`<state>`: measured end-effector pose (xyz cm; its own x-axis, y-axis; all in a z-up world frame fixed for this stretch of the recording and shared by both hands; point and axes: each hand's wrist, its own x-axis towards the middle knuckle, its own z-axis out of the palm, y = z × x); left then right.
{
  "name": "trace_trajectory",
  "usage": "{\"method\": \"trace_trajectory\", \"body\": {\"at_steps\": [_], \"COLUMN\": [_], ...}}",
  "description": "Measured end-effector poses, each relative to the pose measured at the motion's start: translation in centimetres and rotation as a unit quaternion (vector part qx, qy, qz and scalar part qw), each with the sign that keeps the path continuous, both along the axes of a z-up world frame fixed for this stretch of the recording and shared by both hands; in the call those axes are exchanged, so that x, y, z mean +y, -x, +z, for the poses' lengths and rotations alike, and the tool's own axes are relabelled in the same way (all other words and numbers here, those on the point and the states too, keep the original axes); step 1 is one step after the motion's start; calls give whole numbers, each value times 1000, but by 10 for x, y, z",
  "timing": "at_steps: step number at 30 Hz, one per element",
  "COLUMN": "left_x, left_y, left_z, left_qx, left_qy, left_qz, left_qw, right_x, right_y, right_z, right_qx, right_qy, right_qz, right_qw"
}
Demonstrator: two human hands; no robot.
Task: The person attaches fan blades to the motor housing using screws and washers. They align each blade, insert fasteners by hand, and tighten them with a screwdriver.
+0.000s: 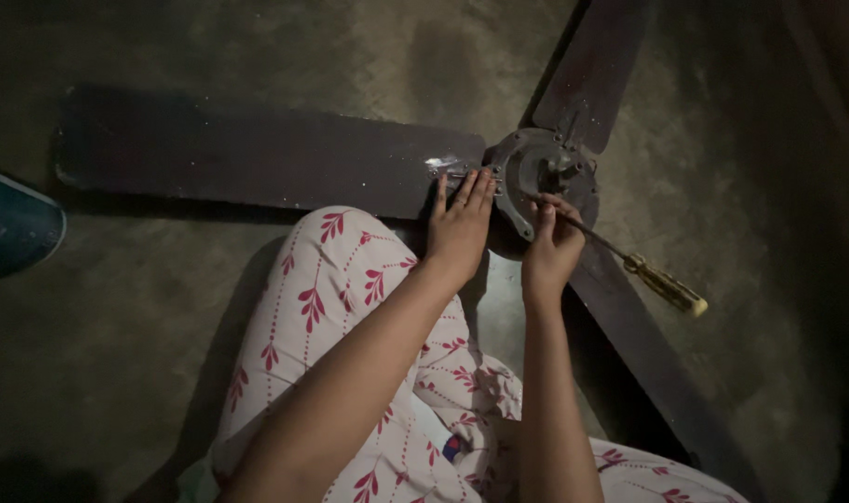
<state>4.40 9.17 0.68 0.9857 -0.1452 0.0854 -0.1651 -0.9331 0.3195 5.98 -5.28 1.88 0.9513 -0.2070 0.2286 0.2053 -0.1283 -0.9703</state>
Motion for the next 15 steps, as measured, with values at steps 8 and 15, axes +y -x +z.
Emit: {"method": "trace_trajectory", "body": {"at_steps": [8, 15], "left_x": [-2, -1], "left_y": [-2, -2], "left_z": [1, 2], "left_qx": [19, 50], "left_qy": [1, -24], "left_qz": [8, -13], "left_qw": [1000, 998], "right_x": [5, 11], "right_y": [5, 12], "right_z": [10, 15], "right_qx": [8, 0], "right_qy": [16, 71], "right_qz": [-25, -40], "right_qw": [1000, 997]}}
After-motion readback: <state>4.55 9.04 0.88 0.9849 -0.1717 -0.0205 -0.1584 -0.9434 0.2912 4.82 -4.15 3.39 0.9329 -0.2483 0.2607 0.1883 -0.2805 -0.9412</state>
